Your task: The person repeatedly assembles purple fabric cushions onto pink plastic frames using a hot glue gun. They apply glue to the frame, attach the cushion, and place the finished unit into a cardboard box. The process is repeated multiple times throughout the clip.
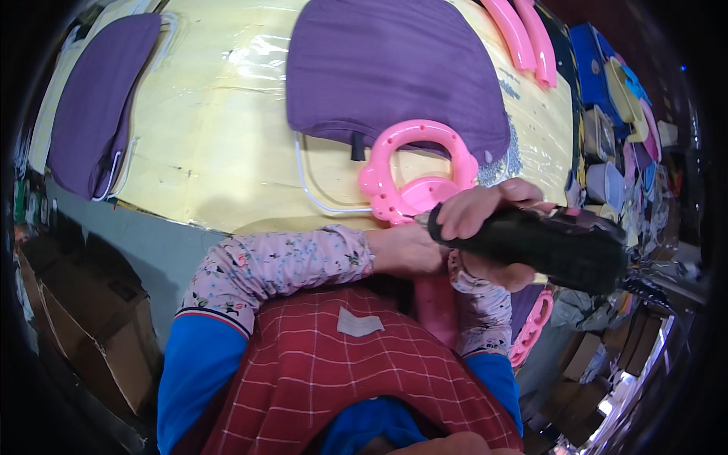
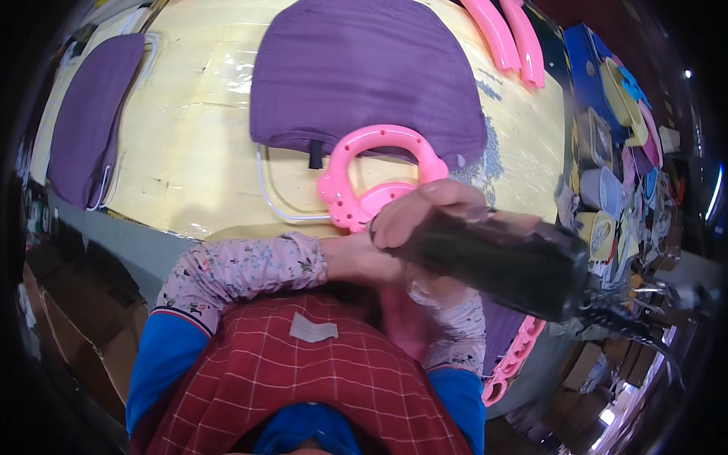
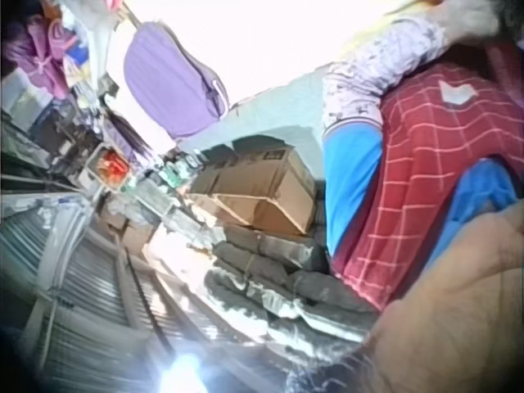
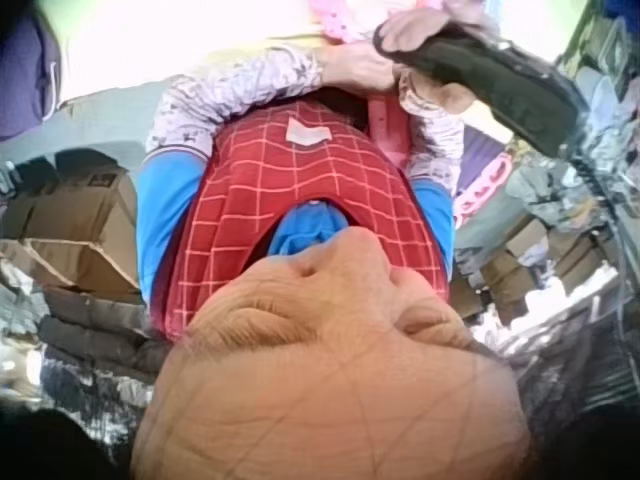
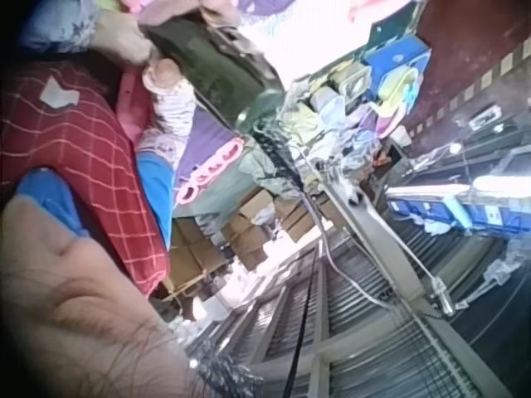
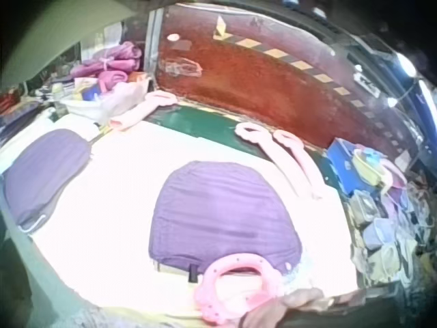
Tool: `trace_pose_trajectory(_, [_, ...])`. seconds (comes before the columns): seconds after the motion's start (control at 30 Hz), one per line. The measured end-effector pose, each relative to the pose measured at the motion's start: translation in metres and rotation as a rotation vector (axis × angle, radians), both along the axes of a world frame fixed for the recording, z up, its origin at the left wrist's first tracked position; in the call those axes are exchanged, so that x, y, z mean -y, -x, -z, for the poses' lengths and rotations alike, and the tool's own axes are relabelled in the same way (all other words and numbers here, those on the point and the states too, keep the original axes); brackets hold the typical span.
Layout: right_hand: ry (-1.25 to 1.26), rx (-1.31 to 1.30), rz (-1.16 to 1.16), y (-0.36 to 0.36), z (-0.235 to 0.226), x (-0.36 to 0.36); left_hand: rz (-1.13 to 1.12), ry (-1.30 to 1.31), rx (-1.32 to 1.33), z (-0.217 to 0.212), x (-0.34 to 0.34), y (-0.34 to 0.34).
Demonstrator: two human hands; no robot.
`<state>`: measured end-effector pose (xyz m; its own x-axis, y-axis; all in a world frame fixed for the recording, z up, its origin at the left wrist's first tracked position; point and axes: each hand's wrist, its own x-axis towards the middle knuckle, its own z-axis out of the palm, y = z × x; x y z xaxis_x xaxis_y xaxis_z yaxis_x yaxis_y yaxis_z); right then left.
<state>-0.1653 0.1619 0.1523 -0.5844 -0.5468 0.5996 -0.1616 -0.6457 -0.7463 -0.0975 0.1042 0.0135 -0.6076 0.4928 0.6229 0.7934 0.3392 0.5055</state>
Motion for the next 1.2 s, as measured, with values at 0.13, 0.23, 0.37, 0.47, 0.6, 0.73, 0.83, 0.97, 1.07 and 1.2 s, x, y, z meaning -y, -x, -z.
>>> trace_pose_trajectory(0.13, [-0.044,0.04,-0.015,-0.013,0.007,0.014,-0.043,-0.257,0.01,0.008,-0.008,-0.004])
trace_pose_trajectory(0.23, [-0.121,0.075,0.007,-0.02,0.012,0.018,0.017,-0.345,0.104,0.007,-0.005,-0.006])
trace_pose_trajectory(0.37, [-0.247,0.01,-0.02,-0.02,0.01,0.023,0.079,-0.456,0.216,0.0,0.0,-0.007])
trace_pose_trajectory(0.47, [-0.292,0.055,-0.044,-0.022,0.011,0.025,0.117,-0.527,0.295,0.0,0.001,-0.005])
trace_pose_trajectory(0.6, [-0.228,0.081,0.041,-0.017,0.009,0.03,0.143,-0.489,0.335,-0.001,0.005,-0.005])
trace_pose_trajectory(0.73, [-0.135,-0.03,0.078,-0.007,0.014,0.025,0.075,-0.508,0.196,-0.027,0.024,-0.01])
trace_pose_trajectory(0.83, [-0.18,-0.028,0.115,-0.004,0.018,0.029,0.117,-0.434,0.298,-0.014,0.012,-0.008])
trace_pose_trajectory(0.97, [-0.253,-0.019,0.028,-0.005,0.018,0.034,0.118,-0.722,0.436,-0.017,-0.003,-0.007])
trace_pose_trajectory(1.07, [-0.255,0.064,-0.076,0.002,0.022,0.037,0.137,-0.782,0.498,-0.028,0.001,-0.008])
trace_pose_trajectory(1.2, [-0.17,0.118,-0.134,0.012,0.024,0.037,0.068,-0.272,0.247,0.002,0.004,-0.015])
